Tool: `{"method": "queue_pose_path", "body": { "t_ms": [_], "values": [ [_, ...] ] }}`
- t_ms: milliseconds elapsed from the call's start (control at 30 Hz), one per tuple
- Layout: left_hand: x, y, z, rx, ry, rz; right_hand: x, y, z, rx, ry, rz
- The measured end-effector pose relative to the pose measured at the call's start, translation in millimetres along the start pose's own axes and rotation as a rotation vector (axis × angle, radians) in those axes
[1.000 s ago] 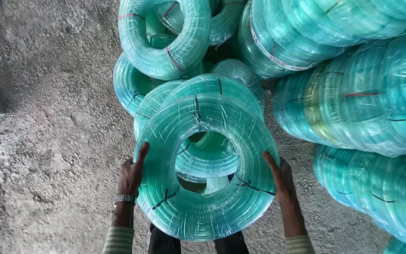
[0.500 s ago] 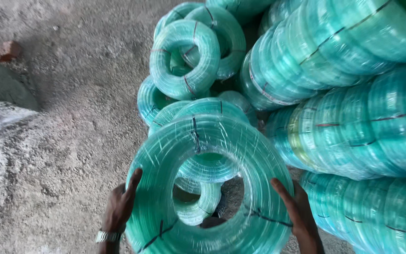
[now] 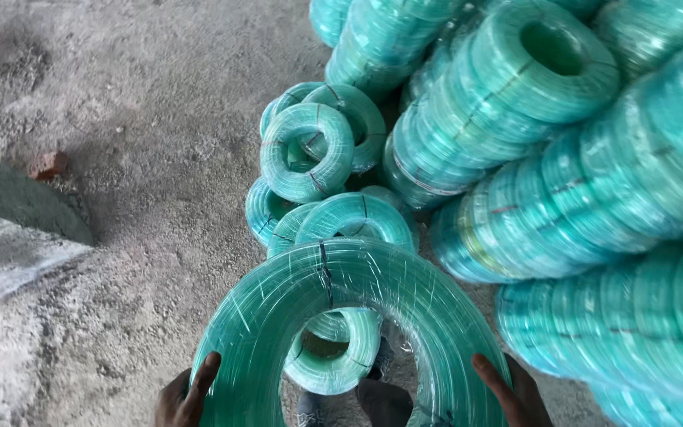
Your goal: The person stacks a coil of green garden hose onto a large pile of similar hoses in a warehouse.
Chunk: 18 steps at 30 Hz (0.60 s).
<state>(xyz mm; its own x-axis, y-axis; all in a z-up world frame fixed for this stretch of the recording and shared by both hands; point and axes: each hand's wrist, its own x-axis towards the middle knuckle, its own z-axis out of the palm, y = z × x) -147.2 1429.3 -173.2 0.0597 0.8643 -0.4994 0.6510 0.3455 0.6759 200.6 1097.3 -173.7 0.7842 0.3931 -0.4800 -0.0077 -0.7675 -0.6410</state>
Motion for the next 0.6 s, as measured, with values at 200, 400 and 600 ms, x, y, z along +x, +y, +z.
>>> {"method": "queue_pose_path", "body": {
  "t_ms": [200,400,600],
  "values": [
    [-28,31,-39,0.084,-0.064,-0.072,-66,65,2,-0.369,-0.058,-0.397],
    [-56,65,-66,0.239,-0.154,0.134,-156,36,-5,-0.25,0.257,-0.695],
    [-98,105,-65,0.195,-0.329,0.2,-250,22,-19,-0.165,0.387,-0.498]
  ]
}}
